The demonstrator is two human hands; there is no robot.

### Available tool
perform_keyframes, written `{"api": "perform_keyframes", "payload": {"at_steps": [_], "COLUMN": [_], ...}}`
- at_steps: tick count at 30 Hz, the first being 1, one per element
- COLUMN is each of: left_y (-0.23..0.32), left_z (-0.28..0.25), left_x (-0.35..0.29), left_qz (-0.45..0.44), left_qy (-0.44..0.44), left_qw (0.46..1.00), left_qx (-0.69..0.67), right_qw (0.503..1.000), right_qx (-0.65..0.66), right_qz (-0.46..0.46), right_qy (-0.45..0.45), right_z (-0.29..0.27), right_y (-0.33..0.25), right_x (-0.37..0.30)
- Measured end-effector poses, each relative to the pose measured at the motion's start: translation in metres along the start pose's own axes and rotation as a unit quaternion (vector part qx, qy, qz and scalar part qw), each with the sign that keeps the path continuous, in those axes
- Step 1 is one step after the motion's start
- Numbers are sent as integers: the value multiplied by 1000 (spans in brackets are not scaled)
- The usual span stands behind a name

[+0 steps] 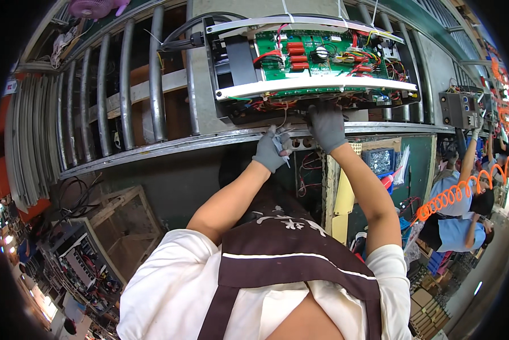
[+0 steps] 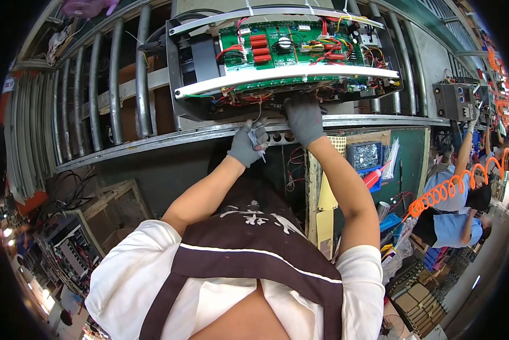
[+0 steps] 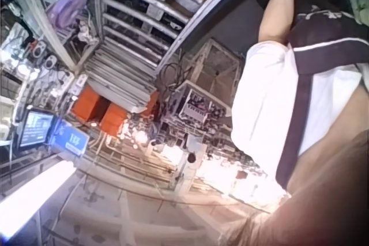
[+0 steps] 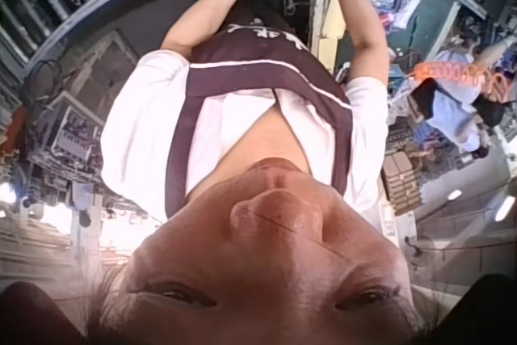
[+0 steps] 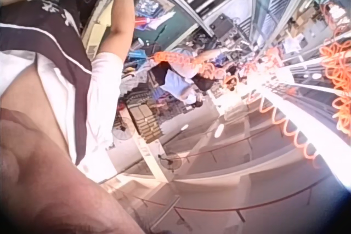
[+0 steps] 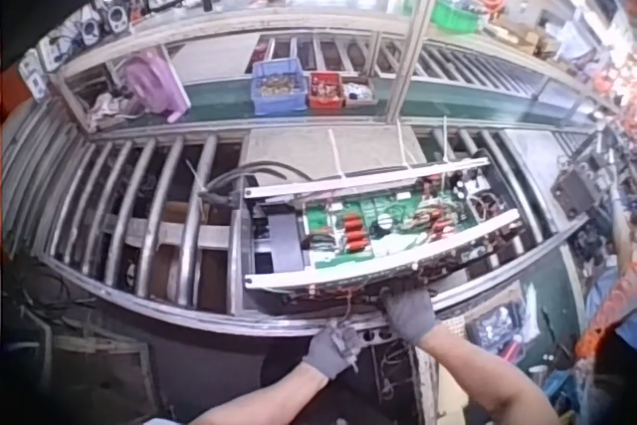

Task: Apply sealant to components and connect wires inside an electronic chassis on an assembly line.

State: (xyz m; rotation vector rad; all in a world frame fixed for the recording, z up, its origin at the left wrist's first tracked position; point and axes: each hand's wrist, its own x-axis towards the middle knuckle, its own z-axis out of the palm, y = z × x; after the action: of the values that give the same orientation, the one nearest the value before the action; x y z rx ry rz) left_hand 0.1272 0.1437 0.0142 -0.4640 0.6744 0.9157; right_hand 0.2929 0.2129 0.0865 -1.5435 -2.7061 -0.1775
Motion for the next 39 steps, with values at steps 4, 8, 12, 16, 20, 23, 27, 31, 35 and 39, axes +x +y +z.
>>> {"api": "perform_keyframes", "payload": {"at_steps": [4,8,12,16,20,23,27,31,35,39], "left_y": [12,13,16,16,12,42,116,227,324,401], "left_z": [18,14,17,20,5,-31,-59,-75,-91,-94], "left_x": [-15,-9,-7,-13,-44,-73,-124,-161,-172,-185], "left_qz": [-31,-60,-61,-89,0,-1,80,274,476,569], "left_qy": [-134,-183,-211,-183,-75,-119,-101,126,323,405], "left_qw": [990,980,973,974,974,974,990,954,806,689], "left_qx": [26,46,70,102,214,192,53,-3,141,192], "right_qw": [999,1000,999,998,988,973,902,776,749,747], "right_qx": [-24,-26,-47,48,126,180,317,417,365,402], "right_qz": [9,7,8,0,41,130,292,471,550,530], "right_qy": [-22,-4,-1,-43,-79,-62,27,39,-47,21], "right_z": [-3,-8,0,-16,-31,-35,-36,-20,-28,-34], "right_y": [-10,-21,-18,-13,-16,-29,-58,-88,-111,-123], "right_x": [2,5,4,-1,-31,-64,-121,-177,-200,-217]}}
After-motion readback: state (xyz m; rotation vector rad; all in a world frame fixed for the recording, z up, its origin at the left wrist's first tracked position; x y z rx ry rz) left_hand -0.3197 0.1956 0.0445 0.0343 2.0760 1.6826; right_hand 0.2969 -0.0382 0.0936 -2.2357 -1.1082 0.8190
